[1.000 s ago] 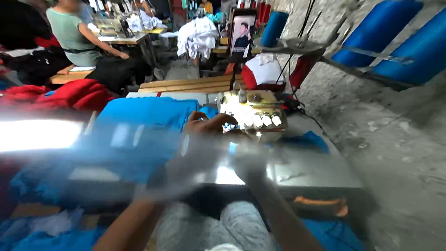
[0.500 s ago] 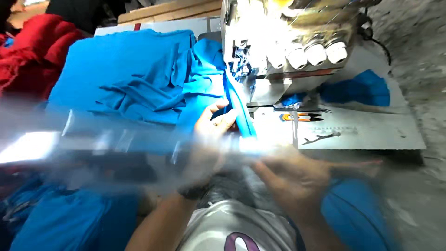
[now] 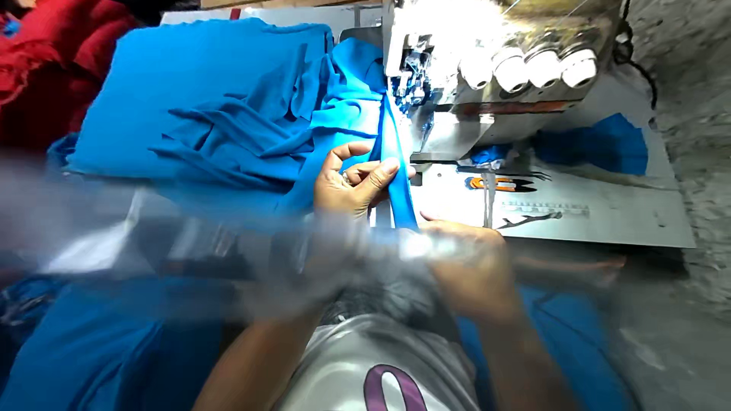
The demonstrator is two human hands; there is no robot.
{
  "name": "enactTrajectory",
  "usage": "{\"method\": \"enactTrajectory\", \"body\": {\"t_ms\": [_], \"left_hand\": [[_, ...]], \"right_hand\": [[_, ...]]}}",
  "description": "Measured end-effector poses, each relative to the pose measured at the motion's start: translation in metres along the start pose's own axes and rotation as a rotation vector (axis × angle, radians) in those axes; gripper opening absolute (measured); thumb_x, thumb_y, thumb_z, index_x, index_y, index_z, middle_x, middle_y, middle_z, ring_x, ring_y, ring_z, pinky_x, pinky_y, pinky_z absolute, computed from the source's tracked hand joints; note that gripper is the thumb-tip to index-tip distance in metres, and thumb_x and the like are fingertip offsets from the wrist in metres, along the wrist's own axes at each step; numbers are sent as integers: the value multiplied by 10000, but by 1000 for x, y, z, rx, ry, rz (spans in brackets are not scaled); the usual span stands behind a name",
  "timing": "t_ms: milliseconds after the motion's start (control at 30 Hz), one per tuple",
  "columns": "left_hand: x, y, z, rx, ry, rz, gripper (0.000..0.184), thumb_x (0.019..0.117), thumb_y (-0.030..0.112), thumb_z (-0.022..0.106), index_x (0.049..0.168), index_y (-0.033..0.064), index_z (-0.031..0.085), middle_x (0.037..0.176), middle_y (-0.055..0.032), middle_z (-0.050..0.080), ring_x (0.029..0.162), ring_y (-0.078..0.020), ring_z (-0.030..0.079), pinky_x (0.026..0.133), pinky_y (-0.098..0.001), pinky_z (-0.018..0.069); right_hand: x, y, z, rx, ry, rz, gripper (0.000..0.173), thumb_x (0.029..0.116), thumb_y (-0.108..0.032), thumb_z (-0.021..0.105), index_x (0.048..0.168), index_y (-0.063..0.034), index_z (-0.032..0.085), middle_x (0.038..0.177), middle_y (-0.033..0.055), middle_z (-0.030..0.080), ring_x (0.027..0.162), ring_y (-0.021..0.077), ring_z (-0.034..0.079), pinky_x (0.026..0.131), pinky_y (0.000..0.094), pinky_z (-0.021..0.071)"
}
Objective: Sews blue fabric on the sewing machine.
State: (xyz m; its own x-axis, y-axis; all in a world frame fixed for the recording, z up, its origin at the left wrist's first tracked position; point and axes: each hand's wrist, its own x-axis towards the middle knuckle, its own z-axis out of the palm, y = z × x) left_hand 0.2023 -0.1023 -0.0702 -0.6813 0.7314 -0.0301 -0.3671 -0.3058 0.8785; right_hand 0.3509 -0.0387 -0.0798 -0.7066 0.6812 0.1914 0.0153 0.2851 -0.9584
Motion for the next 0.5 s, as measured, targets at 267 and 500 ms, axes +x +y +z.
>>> {"method": "enactTrajectory", "body": {"t_ms": [267,500], "left_hand": [[-2,-6,-2,-40,53,39,325,939,-39,685,1176,98,510,948,-103,723,827,-185,750,745,-325,633],[-41,43,-45,265,-366,241,358,980,432,665,1235,181,687,1209,-24,724,1148,-179,686,1009,-367,562]], "right_hand": [[-2,-1,4,-96,-2,-66,170,966,-249,707,901,-131,811,852,-68,778,847,39,737,1069,369,541],[20,-12,-2,-205,-34,-573,424,1093,-464,423,1084,-139,695,991,-49,728,1055,58,611,952,239,445]]}}
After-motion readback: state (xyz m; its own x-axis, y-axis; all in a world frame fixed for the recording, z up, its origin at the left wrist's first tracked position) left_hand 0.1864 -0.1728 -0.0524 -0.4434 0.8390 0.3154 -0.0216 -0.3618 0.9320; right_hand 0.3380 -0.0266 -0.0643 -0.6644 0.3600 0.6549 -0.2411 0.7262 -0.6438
